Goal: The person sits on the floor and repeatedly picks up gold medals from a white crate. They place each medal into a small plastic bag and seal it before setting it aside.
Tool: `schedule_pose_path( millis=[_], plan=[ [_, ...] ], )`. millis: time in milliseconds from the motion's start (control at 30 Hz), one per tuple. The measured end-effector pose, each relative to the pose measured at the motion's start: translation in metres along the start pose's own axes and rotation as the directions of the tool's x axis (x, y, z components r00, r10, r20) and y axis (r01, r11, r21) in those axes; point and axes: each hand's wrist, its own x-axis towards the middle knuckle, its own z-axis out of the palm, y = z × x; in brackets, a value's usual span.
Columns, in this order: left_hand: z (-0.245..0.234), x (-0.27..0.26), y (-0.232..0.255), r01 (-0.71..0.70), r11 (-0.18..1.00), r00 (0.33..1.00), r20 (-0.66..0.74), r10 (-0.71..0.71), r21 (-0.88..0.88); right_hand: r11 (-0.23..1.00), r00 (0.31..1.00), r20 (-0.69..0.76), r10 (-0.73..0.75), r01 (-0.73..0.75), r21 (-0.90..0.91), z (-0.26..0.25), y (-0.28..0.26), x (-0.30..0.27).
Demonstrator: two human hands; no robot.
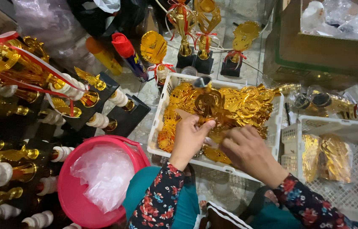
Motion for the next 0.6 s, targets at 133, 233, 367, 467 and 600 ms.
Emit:
schedule_pose_path(
  millis=[133, 233, 367, 467, 600],
  plan=[
    [-0.007, 0.003, 0.000, 0.040, 0.996, 0.999, 0.027, -0.038, -0.075, 0.937, 0.957, 0.291, 0.020, -0.119, 0.329, -0.008, 0.009, -0.007],
    [-0.006, 0.002, 0.003, 0.014, 0.999, 0.997, 0.082, -0.011, -0.043, 0.970, 0.909, 0.408, 0.088, -0.171, 0.171, -0.028, 0.021, -0.001],
    [-0.003, -0.001, 0.011, -0.047, 0.992, 0.979, 0.200, 0.022, 0.120, 0.971, 0.911, 0.393, 0.128, -0.035, -0.235, -0.038, 0.034, 0.006],
    [0.004, -0.003, 0.009, -0.218, 0.875, 0.923, 0.384, 0.040, 0.432, 0.933, 0.788, 0.561, 0.256, -0.049, -0.357, -0.055, 0.025, 0.021],
    [0.006, -0.003, 0.006, -0.249, 0.817, 0.910, 0.413, 0.014, 0.521, 0.974, 0.996, 0.082, -0.021, 0.038, -0.222, -0.047, 0.024, 0.014]
  ],
)
